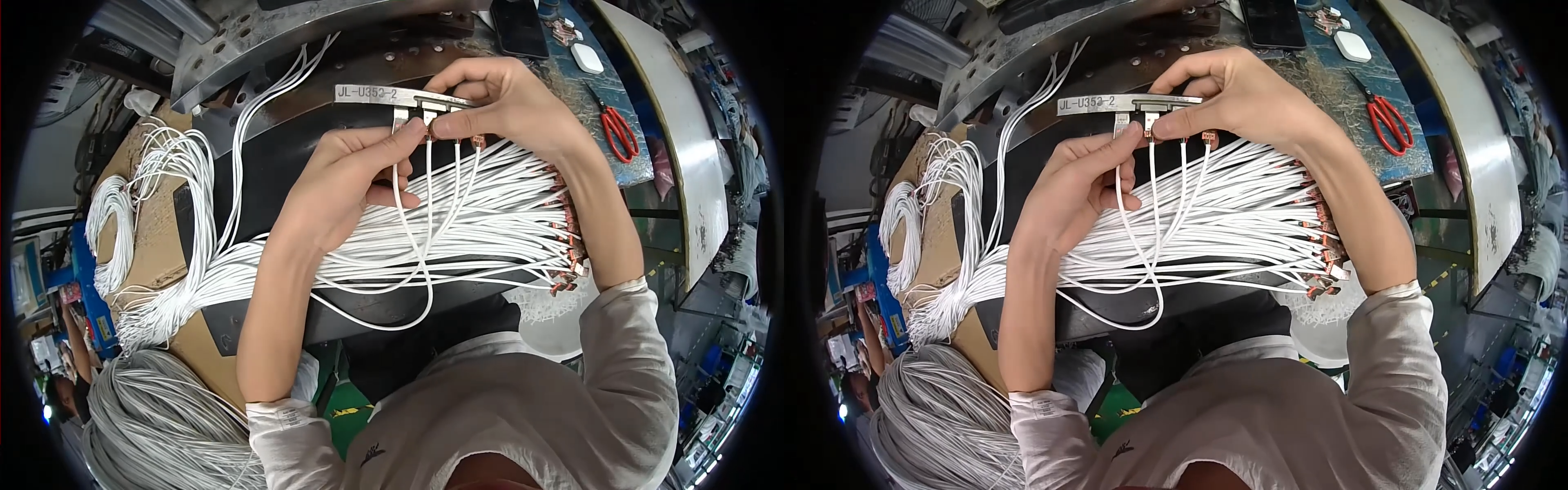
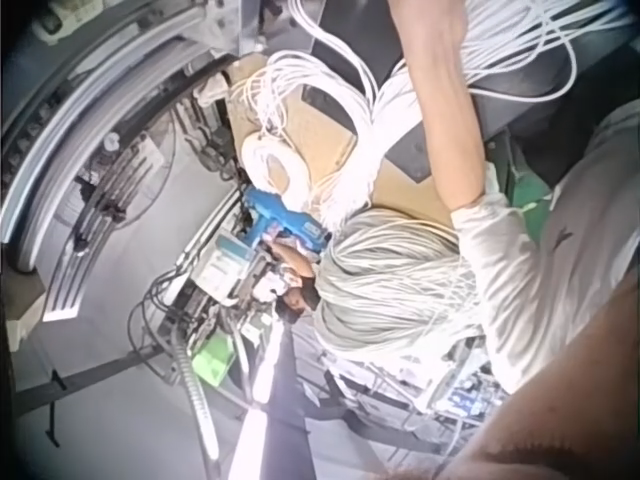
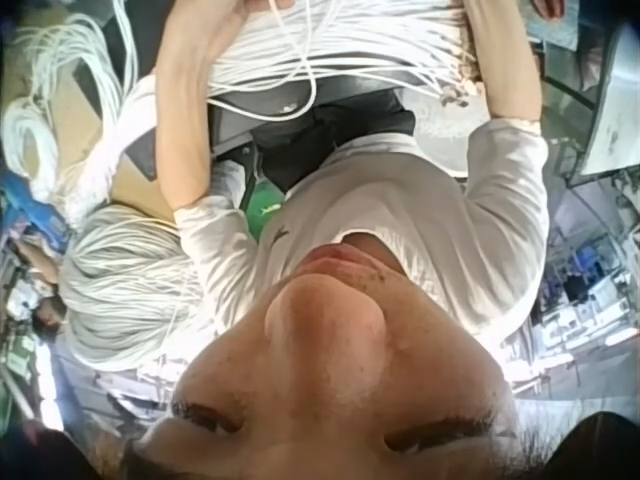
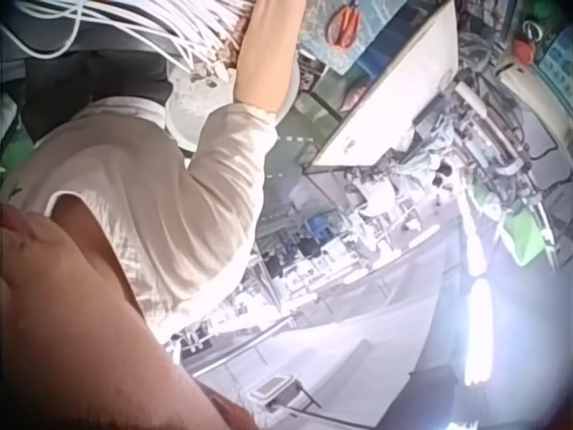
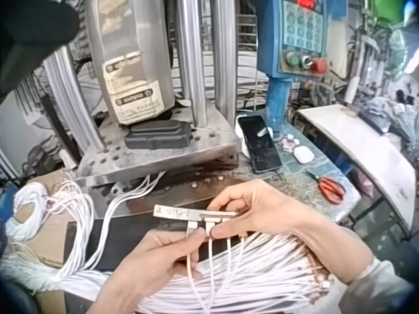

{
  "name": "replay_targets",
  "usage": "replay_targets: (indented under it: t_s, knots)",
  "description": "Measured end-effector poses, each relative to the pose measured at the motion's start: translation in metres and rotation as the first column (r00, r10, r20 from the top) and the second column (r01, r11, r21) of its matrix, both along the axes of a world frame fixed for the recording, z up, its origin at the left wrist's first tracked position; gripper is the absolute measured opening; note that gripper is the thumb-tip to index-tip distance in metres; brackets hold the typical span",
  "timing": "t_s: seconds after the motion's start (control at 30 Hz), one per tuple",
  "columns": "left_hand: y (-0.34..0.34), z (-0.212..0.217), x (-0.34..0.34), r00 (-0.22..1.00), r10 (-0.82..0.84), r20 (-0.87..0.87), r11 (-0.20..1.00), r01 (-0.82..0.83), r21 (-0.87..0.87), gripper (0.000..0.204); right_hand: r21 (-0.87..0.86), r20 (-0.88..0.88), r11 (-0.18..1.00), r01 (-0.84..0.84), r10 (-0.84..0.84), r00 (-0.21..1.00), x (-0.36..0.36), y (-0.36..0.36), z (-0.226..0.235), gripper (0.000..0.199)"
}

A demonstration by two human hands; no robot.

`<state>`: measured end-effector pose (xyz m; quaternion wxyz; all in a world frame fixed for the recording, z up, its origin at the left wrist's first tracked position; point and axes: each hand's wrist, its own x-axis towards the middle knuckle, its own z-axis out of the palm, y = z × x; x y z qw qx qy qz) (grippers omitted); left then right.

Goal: The person arranges bundles of cables on a workbench, fits the connector ends into a metal fixture plate by hand, and loads the fixture into a press machine.

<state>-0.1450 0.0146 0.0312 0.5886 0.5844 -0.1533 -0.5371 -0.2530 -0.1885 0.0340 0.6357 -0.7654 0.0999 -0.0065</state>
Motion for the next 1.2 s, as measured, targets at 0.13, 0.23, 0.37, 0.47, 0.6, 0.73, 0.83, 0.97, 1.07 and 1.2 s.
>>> replay_targets:
  t_s: [0.13, 0.23, 0.37, 0.47, 0.6, 0.73, 0.83, 0.97, 1.07, 1.2]
  knots:
    - [0.000, -0.006, -0.005, 0.999, 0.046, 0.024, 0.998, -0.044, -0.053, 0.038, -0.044, -0.030, 0.998, -0.044, 0.043, 0.999, 0.002, 0.003, 0.001, 0.031]
    - [0.007, 0.003, 0.005, 0.973, 0.004, 0.232, 1.000, -0.010, 0.024, 0.038, -0.119, -0.057, 0.989, -0.086, 0.080, 0.995, 0.009, -0.008, 0.004, 0.032]
    - [0.020, 0.016, 0.023, 0.736, -0.122, 0.666, 0.976, -0.034, 0.217, 0.034, -0.405, -0.017, 0.902, -0.147, 0.153, 0.988, 0.030, -0.037, -0.005, 0.035]
    - [0.020, 0.015, 0.033, 0.534, 0.004, 0.845, 0.984, -0.152, 0.092, 0.027, -0.708, 0.111, 0.699, -0.101, 0.251, 0.962, 0.055, -0.048, -0.014, 0.037]
    - [-0.008, -0.009, 0.065, -0.488, 0.115, 0.865, 0.987, -0.044, -0.156, 0.025, -0.782, 0.314, 0.565, 0.263, -0.007, 0.949, 0.115, -0.043, -0.002, 0.040]
    - [-0.050, -0.026, 0.083, -0.560, -0.017, 0.828, 0.968, -0.216, -0.126, 0.033, -0.579, 0.518, 0.716, 0.391, -0.047, 0.854, 0.163, -0.073, -0.023, 0.029]
    - [-0.063, -0.023, 0.091, -0.595, -0.046, 0.802, 0.954, -0.264, -0.141, 0.032, -0.627, 0.720, 0.547, 0.554, 0.137, 0.680, 0.186, -0.089, -0.043, 0.021]
    - [-0.070, -0.019, 0.084, -0.458, -0.151, 0.876, 0.969, -0.245, 0.039, 0.029, -0.795, 0.590, 0.325, 0.512, 0.217, 0.778, 0.183, -0.100, -0.040, 0.020]
    - [-0.065, -0.024, 0.087, -0.527, 0.013, 0.850, 0.968, -0.206, -0.142, 0.021, -0.795, 0.524, 0.450, 0.406, 0.175, 0.834, 0.168, -0.076, -0.026, 0.029]
    - [-0.037, -0.001, 0.067, -0.289, 0.144, 0.946, 0.985, -0.046, -0.164, 0.012, -0.821, 0.477, 0.365, 0.440, 0.013, 0.879, 0.136, -0.057, -0.010, 0.029]
